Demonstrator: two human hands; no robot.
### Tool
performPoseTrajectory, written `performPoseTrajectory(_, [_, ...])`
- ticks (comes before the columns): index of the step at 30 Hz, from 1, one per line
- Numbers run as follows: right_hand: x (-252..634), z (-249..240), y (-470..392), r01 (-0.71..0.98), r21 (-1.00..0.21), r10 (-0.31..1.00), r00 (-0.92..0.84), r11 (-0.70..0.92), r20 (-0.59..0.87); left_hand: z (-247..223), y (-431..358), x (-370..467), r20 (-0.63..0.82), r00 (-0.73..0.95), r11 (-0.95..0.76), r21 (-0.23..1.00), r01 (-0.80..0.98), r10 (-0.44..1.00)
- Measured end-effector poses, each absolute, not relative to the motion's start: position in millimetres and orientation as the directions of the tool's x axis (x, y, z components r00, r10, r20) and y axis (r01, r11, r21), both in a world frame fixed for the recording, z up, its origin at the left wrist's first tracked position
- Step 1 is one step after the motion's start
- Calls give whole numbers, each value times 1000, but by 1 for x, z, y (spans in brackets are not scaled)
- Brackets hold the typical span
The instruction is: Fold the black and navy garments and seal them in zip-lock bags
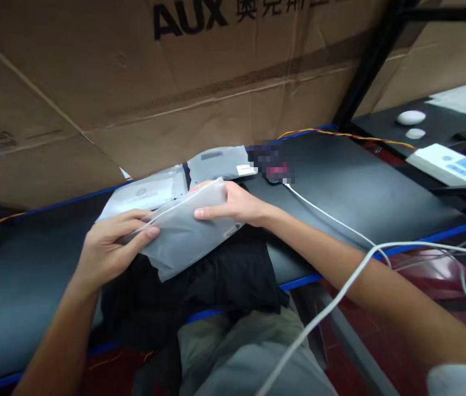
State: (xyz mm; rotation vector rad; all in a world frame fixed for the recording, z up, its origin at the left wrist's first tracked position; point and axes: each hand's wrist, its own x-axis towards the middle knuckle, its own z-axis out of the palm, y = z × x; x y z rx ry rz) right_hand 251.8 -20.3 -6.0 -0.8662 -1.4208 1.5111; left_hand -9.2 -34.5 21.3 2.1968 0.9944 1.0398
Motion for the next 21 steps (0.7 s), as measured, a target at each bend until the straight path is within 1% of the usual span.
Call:
performPoseTrajectory(1, [252, -6, -21, -152, -988, 916, -401, -27, 36, 20, -35, -9, 462, 360, -580, 717, 386, 810])
performPoseTrajectory(3, [251, -5, -22, -205, -974, 925, -379, -95, -11, 18, -36, -7, 491, 171, -519, 794, 315, 854])
performPoseTrajectory(5, [248, -5, -23, -240, -966, 949, -316, -96, -15, 16, -35, -5, 440, 7, -435, 886, 163, 898])
performPoseTrajectory(6, [247, -5, -23, -247, -966, 958, -285, -80, -6, 15, -34, -3, 368, -21, -366, 928, 66, 930])
performPoseTrajectory(8, [244, -6, -24, -266, -963, 974, -227, -47, 15, 14, -31, 0, 172, 13, -170, 978, -120, 985])
performPoseTrajectory(9, [243, -7, -24, -285, -958, 982, -187, -30, 25, 13, -30, 2, 76, 49, -66, 981, -180, 996])
performPoseTrajectory(10, [243, -7, -23, -300, -954, 989, -147, -12, 34, 12, -29, 5, -5, 86, 23, 978, -209, 996])
performPoseTrajectory(12, [244, -9, -21, -298, -955, 995, -96, 6, 36, 8, -29, 9, -110, 131, 136, 970, -202, 985])
performPoseTrajectory(16, [250, -7, -15, -244, -970, 997, -74, -14, 4, 5, -30, 16, -228, 174, 256, 954, -158, 958])
performPoseTrajectory(21, [258, -5, -11, -211, -977, 997, -75, 17, 34, 6, -29, 15, -191, 190, 224, 960, -170, 963])
